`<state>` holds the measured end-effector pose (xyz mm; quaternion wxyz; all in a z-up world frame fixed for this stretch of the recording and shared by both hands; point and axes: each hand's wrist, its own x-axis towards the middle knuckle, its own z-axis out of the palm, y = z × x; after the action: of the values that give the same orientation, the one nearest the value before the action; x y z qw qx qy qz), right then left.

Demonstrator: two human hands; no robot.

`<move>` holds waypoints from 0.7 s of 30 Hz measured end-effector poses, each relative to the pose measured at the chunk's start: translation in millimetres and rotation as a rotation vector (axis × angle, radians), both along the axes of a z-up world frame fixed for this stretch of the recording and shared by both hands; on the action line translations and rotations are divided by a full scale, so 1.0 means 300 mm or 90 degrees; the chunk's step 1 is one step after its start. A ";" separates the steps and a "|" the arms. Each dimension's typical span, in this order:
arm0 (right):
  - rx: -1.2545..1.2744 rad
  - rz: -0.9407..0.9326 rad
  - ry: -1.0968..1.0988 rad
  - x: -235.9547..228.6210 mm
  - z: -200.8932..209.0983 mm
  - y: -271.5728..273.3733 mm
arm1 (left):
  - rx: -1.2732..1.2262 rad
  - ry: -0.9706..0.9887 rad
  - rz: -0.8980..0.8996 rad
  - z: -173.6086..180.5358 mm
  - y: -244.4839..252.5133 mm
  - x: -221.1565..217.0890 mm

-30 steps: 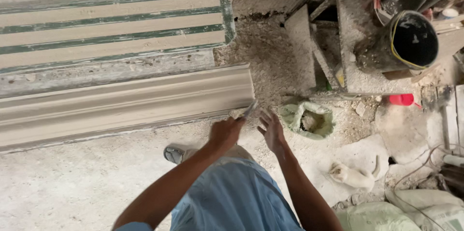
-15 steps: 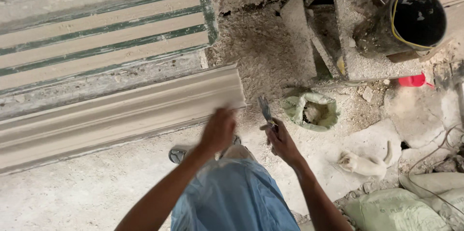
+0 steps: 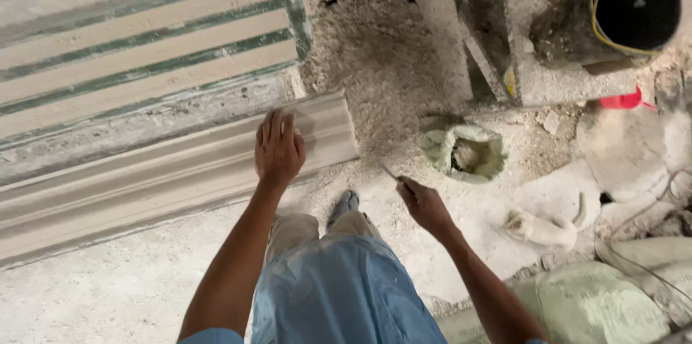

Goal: The person repeatedly smooths the surface of a long, white, molded plaster piece using a small handheld tool. The person works along the length of the piece, applying the tool to the surface and edges to refine the finish.

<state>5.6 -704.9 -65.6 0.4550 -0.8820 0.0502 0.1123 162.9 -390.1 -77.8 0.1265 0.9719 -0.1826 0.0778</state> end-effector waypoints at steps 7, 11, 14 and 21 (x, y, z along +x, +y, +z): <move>-0.026 -0.048 0.179 -0.026 0.009 0.040 | -0.022 0.001 0.015 0.026 -0.018 -0.037; -0.036 -0.021 -0.031 0.039 0.036 0.063 | -0.025 -0.015 0.010 0.046 -0.019 0.002; -0.017 -0.053 0.004 0.038 0.045 0.085 | -0.011 -0.022 0.006 0.035 -0.026 -0.052; 0.001 -0.020 0.091 0.068 0.098 0.043 | -0.023 -0.025 0.006 0.044 -0.020 -0.014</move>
<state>25.8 -692.0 -36.1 0.4526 -0.8704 0.0966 0.1680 158.6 -396.0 -64.4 0.1402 0.9686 -0.1792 0.1004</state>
